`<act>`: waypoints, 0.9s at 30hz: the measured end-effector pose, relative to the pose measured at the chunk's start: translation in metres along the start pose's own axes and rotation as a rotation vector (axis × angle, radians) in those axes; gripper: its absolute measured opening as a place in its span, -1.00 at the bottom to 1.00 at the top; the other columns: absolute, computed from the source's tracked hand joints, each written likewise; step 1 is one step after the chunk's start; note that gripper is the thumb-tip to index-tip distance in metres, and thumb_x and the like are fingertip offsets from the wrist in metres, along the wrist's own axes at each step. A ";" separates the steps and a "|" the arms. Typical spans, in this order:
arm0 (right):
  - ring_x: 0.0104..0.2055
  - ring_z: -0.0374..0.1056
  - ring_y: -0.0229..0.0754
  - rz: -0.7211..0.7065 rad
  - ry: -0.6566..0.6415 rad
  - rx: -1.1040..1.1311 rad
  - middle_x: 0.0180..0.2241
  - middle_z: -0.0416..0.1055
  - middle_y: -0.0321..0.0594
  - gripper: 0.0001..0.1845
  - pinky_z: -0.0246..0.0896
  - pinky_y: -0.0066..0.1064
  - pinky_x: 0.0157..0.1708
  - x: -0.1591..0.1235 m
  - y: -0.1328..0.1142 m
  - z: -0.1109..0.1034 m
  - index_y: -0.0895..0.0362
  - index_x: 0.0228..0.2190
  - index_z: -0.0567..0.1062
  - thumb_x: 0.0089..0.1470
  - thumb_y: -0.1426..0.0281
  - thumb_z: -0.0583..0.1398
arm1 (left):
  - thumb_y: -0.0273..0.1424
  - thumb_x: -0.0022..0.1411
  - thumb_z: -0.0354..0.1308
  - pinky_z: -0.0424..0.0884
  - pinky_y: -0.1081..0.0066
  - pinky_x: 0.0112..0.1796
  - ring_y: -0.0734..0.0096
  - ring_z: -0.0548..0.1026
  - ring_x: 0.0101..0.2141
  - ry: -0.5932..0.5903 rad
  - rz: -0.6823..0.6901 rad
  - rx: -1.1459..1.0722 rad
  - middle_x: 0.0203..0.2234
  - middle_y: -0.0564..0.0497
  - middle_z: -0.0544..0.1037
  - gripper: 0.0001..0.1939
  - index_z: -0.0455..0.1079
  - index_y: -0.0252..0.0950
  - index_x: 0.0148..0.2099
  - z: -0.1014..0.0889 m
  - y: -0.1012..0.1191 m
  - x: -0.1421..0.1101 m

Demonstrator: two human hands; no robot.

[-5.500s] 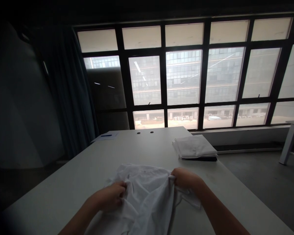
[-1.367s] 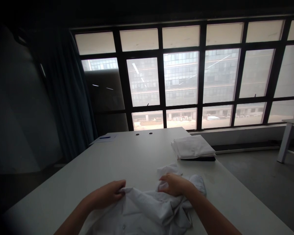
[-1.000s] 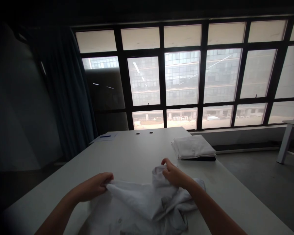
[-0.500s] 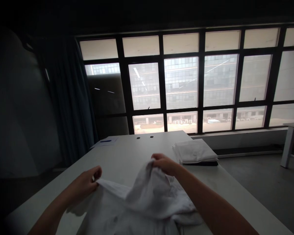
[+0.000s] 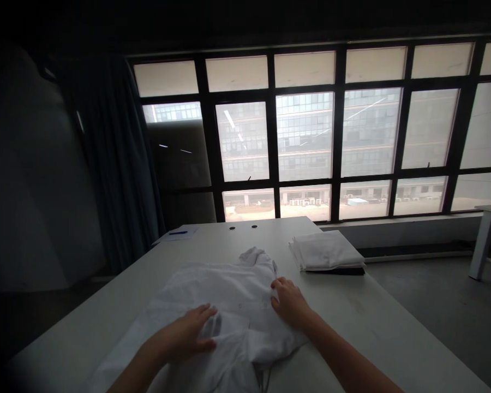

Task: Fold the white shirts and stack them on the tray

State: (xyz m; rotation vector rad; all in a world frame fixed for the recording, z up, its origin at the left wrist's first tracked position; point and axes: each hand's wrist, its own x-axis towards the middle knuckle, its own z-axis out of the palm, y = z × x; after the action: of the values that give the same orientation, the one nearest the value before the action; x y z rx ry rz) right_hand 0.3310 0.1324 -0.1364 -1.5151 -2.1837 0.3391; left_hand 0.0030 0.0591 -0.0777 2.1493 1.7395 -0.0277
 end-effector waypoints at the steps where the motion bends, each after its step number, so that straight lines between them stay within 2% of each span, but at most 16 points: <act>1: 0.08 0.32 0.02 0.033 -0.030 -0.009 0.05 0.40 -0.01 -0.57 0.14 -0.16 0.12 -0.004 0.007 0.003 0.12 0.01 0.46 0.12 0.25 0.13 | -0.03 0.05 0.28 0.13 -0.01 0.25 -0.09 0.13 0.32 -0.052 0.034 -0.019 0.38 -0.12 0.10 -0.13 0.17 -0.09 0.38 0.007 0.011 0.002; 3: 0.17 0.26 0.07 0.047 -0.093 -0.007 0.11 0.36 0.00 -0.47 0.07 -0.10 0.19 -0.012 0.021 0.007 0.10 0.09 0.42 0.15 0.13 0.13 | 0.05 -0.03 0.32 0.07 -0.18 0.23 -0.21 -0.02 0.35 -0.164 0.070 -0.016 0.41 -0.12 -0.03 0.01 0.07 -0.03 0.41 0.020 0.028 0.008; 5: 0.28 0.13 0.09 0.008 -0.129 0.008 0.21 0.27 -0.01 -0.37 -0.08 -0.06 0.28 -0.018 0.031 0.007 0.09 0.18 0.35 0.16 0.05 0.12 | 0.08 -0.11 0.36 -0.04 -0.43 0.16 -0.34 -0.23 0.36 -0.207 0.066 0.023 0.44 -0.08 -0.21 0.13 -0.05 0.05 0.43 0.031 0.033 0.017; 7: 0.32 0.06 0.08 -0.038 -0.131 0.031 0.27 0.19 -0.01 -0.32 -0.14 -0.06 0.31 -0.023 0.035 0.004 0.09 0.22 0.30 0.17 0.03 0.12 | 0.07 -0.08 0.35 -0.18 -0.57 0.09 -0.39 -0.36 0.35 -0.157 0.051 0.056 0.44 0.00 -0.32 0.13 -0.15 0.12 0.44 0.041 0.027 0.029; 9: 0.31 0.07 0.08 -0.084 -0.091 0.048 0.25 0.20 0.02 -0.33 -0.11 -0.08 0.30 -0.027 0.032 0.001 0.12 0.18 0.34 0.14 0.03 0.15 | 0.07 0.06 0.25 -0.27 -0.57 0.09 -0.35 -0.35 0.36 -0.068 0.031 0.084 0.44 0.02 -0.31 0.01 -0.17 0.13 0.44 0.048 0.013 0.042; 12: 0.24 0.12 0.09 -0.212 -0.035 0.069 0.18 0.25 0.02 -0.39 -0.04 -0.11 0.25 -0.035 0.017 0.003 0.12 0.01 0.43 0.00 0.03 0.26 | 0.07 0.24 0.07 -0.19 -0.46 0.16 -0.24 -0.17 0.37 0.119 -0.017 0.139 0.43 -0.05 -0.11 -0.22 0.00 0.03 0.42 0.056 -0.015 0.062; 15: 0.13 0.19 0.05 -0.337 -0.068 0.075 0.08 0.31 -0.06 -0.40 0.03 -0.16 0.18 -0.043 -0.002 0.017 0.08 -0.07 0.44 -0.13 0.09 0.35 | -0.05 0.32 0.04 0.03 -0.21 0.21 -0.09 0.13 0.31 0.393 0.011 0.177 0.31 -0.17 0.26 -0.43 0.28 -0.13 0.29 0.059 -0.031 0.071; 18: 0.05 0.22 -0.04 -0.325 -0.057 0.028 -0.04 0.38 -0.15 -0.68 0.04 -0.22 0.13 -0.044 -0.009 0.033 0.07 -0.14 0.47 0.03 0.28 0.24 | -0.26 0.38 0.00 0.23 -0.01 0.13 0.06 0.39 0.09 0.637 0.172 0.162 0.06 -0.17 0.49 -0.67 0.42 -0.20 0.10 0.057 -0.020 0.064; 20: 0.00 0.25 -0.09 -0.243 -0.014 0.003 -0.11 0.41 -0.18 -0.77 0.06 -0.27 0.07 -0.039 -0.005 0.038 0.07 -0.19 0.48 0.09 0.45 0.13 | -0.32 0.41 -0.05 0.30 0.07 0.05 0.13 0.44 -0.04 0.701 0.320 0.121 -0.05 -0.15 0.51 -0.74 0.42 -0.20 0.01 0.057 0.003 0.053; 22: -0.03 0.27 -0.10 -0.139 0.051 -0.017 -0.14 0.43 -0.18 -0.73 0.07 -0.28 0.03 -0.033 0.004 0.037 0.07 -0.20 0.49 0.09 0.52 0.07 | -0.25 0.38 0.02 0.31 0.12 0.01 0.15 0.42 -0.08 0.639 0.498 0.101 -0.09 -0.13 0.48 -0.78 0.39 -0.20 -0.04 0.058 0.030 0.040; 24: -0.02 0.27 -0.06 -0.035 0.149 -0.047 -0.13 0.43 -0.16 -0.72 0.06 -0.25 0.02 -0.028 0.014 0.034 0.06 -0.20 0.50 0.11 0.50 0.07 | -0.09 0.25 0.19 0.31 0.16 -0.01 0.14 0.40 -0.10 0.495 0.664 0.102 -0.10 -0.10 0.46 -0.67 0.38 -0.18 -0.07 0.063 0.052 0.031; 25: -0.01 0.27 -0.04 0.013 0.205 -0.069 -0.12 0.42 -0.14 -0.72 0.06 -0.23 0.01 -0.026 0.019 0.031 0.05 -0.20 0.51 0.12 0.49 0.07 | -0.02 0.16 0.27 0.32 0.17 -0.02 0.13 0.39 -0.10 0.436 0.707 0.100 -0.10 -0.08 0.45 -0.58 0.38 -0.17 -0.08 0.066 0.060 0.029; 27: -0.02 0.27 0.00 0.094 0.309 -0.107 -0.12 0.42 -0.10 -0.74 0.06 -0.21 -0.02 -0.024 0.027 0.027 0.06 -0.21 0.51 0.10 0.48 0.08 | 0.00 0.05 0.35 0.32 0.19 -0.05 0.12 0.38 -0.10 0.381 0.705 0.093 -0.10 -0.07 0.45 -0.51 0.37 -0.16 -0.10 0.070 0.065 0.029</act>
State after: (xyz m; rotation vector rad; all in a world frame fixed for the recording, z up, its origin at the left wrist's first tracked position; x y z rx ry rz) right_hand 0.3462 0.1218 -0.1775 -1.6113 -1.9187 0.0130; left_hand 0.0871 0.0548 -0.1324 2.8570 1.0531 0.5212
